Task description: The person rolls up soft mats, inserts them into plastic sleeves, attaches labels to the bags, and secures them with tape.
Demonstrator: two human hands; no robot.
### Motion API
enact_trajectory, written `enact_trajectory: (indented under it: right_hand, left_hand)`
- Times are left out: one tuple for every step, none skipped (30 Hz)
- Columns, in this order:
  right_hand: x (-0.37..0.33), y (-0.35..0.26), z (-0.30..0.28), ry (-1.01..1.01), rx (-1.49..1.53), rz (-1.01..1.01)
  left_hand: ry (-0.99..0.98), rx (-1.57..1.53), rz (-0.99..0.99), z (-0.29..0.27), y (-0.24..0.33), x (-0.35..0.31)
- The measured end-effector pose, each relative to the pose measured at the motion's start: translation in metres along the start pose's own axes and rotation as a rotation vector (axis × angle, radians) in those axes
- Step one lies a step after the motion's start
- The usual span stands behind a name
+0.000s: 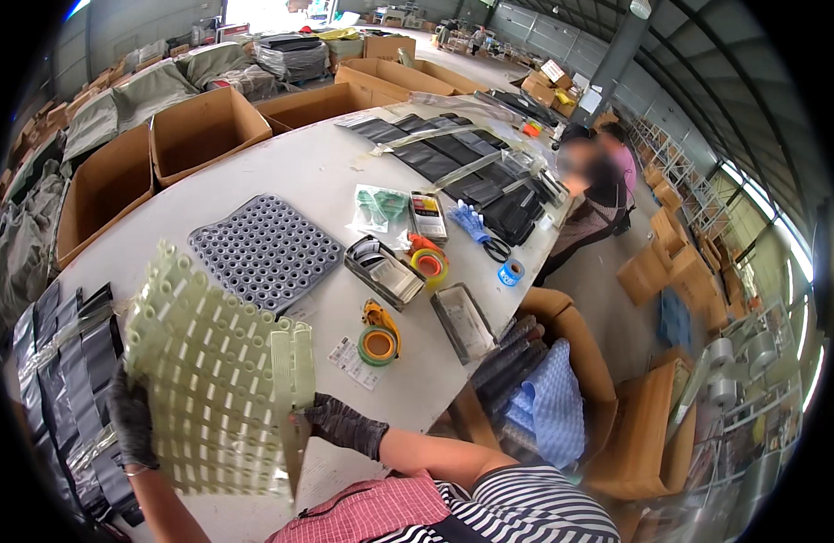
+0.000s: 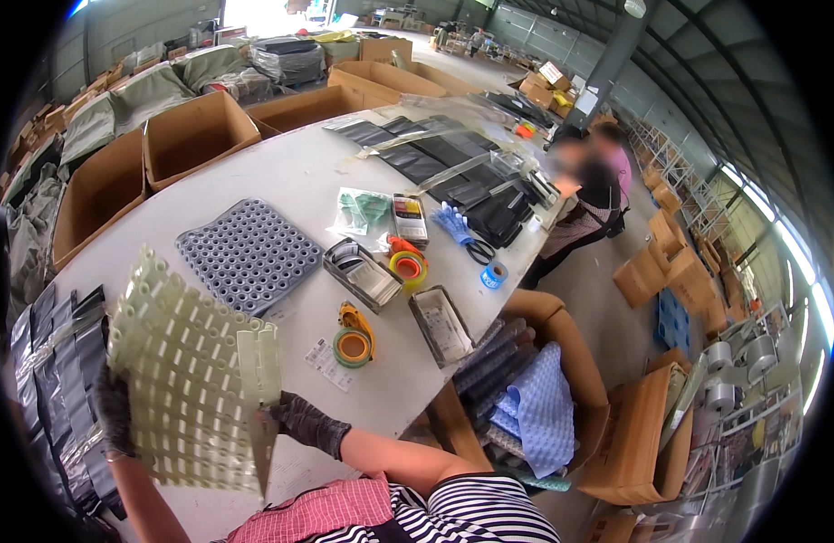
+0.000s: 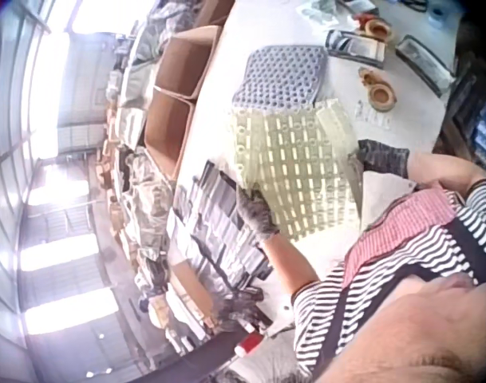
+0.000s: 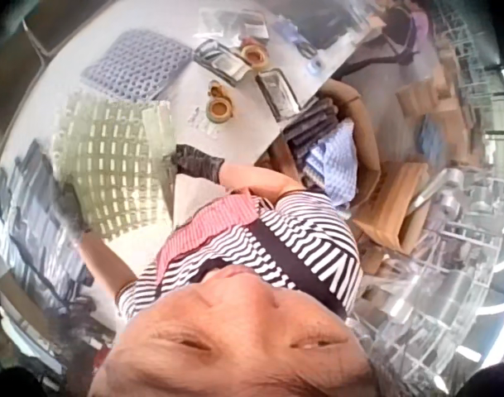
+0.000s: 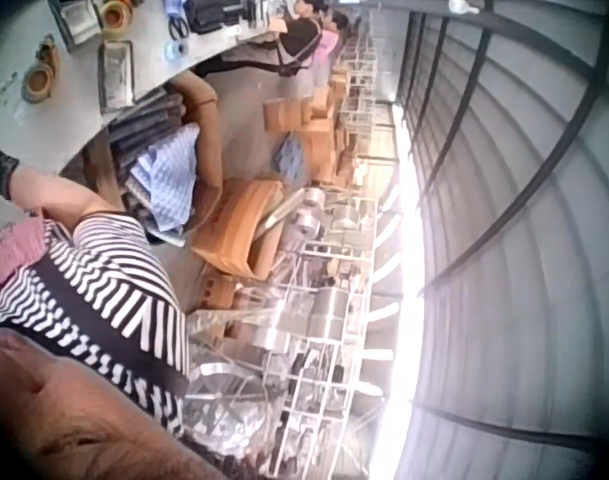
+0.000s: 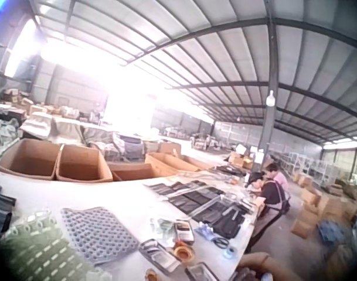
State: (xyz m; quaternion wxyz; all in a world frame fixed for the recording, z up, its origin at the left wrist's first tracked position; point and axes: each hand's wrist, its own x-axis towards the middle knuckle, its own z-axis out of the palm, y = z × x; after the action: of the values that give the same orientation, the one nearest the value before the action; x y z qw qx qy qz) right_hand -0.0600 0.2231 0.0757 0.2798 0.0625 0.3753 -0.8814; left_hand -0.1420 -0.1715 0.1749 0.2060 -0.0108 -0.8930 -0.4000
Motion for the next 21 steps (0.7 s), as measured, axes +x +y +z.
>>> enact_trajectory:
  right_hand:
    - [0.006, 0.014, -0.006, -0.049, 0.002, 0.032]
    - [0.012, 0.029, -0.007, -0.109, 0.077, 0.070]
    - [0.017, 0.040, -0.006, -0.176, 0.150, 0.110]
    - [0.014, 0.047, 0.005, -0.254, 0.208, 0.105]
    - [0.010, 0.045, 0.017, -0.158, 0.284, 0.249]
    - [0.012, 0.055, 0.017, -0.054, 0.267, 0.316]
    - [0.010, 0.072, 0.012, 0.058, 0.247, 0.379]
    - [0.008, 0.088, -0.005, -0.012, 0.239, 0.424]
    - [0.007, 0.097, -0.027, -0.076, 0.220, 0.448]
    - [0.003, 0.113, -0.058, -0.119, 0.220, 0.476]
    - [-0.010, 0.108, -0.052, -0.058, 0.143, 0.526]
    - [-0.028, 0.092, -0.042, 0.010, 0.066, 0.573]
    - [-0.030, 0.100, -0.064, 0.015, 0.019, 0.511]
    - [-0.030, 0.108, -0.071, -0.002, 0.153, 0.511]
    - [-0.026, 0.104, -0.060, 0.063, 0.145, 0.479]
    - [-0.028, 0.082, -0.030, 0.107, 0.158, 0.539]
    - [-0.033, 0.061, -0.006, 0.168, 0.167, 0.580]
    - [-0.037, 0.057, -0.009, 0.174, 0.153, 0.566]
    - [-0.037, 0.058, -0.012, 0.171, 0.138, 0.558]
    - [-0.038, 0.059, -0.016, 0.169, 0.125, 0.548]
    - [-0.040, 0.060, -0.020, 0.167, 0.125, 0.578]
  left_hand:
    - [0.018, -0.057, 0.038, -0.002, 0.043, 0.010]
    - [0.046, 0.071, 0.141, -0.001, 0.057, 0.018]
    - [0.080, 0.202, 0.243, -0.002, 0.066, 0.027]
    - [0.122, 0.352, 0.336, -0.012, 0.072, 0.031]
    - [0.080, 0.475, 0.329, -0.011, 0.078, 0.032]
    - [-0.049, 0.520, 0.203, -0.005, 0.090, 0.030]
    - [-0.182, 0.553, 0.075, 0.003, 0.098, 0.028]
    - [-0.089, 0.556, 0.273, 0.013, 0.070, 0.012]
    - [-0.131, 0.490, 0.268, 0.023, 0.044, -0.001]
    - [-0.263, 0.369, 0.230, 0.046, 0.041, -0.020]
    - [-0.405, 0.296, 0.149, 0.054, 0.035, -0.050]
    - [-0.570, 0.244, 0.082, 0.063, 0.036, -0.081]
    - [-0.746, 0.208, 0.076, 0.082, 0.049, -0.105]
    - [-0.886, 0.260, 0.046, 0.093, 0.054, -0.133]
    - [-1.020, 0.312, 0.010, 0.096, 0.057, -0.162]
    - [-0.993, 0.341, 0.046, 0.093, 0.049, -0.196]
    - [-0.973, 0.360, 0.104, 0.092, 0.047, -0.224]
    - [-0.929, 0.391, 0.103, 0.095, 0.061, -0.239]
    - [-0.880, 0.429, 0.092, 0.094, 0.071, -0.252]
    - [-0.810, 0.476, 0.141, 0.099, 0.069, -0.265]
    - [-0.831, 0.493, 0.127, 0.101, 0.068, -0.270]
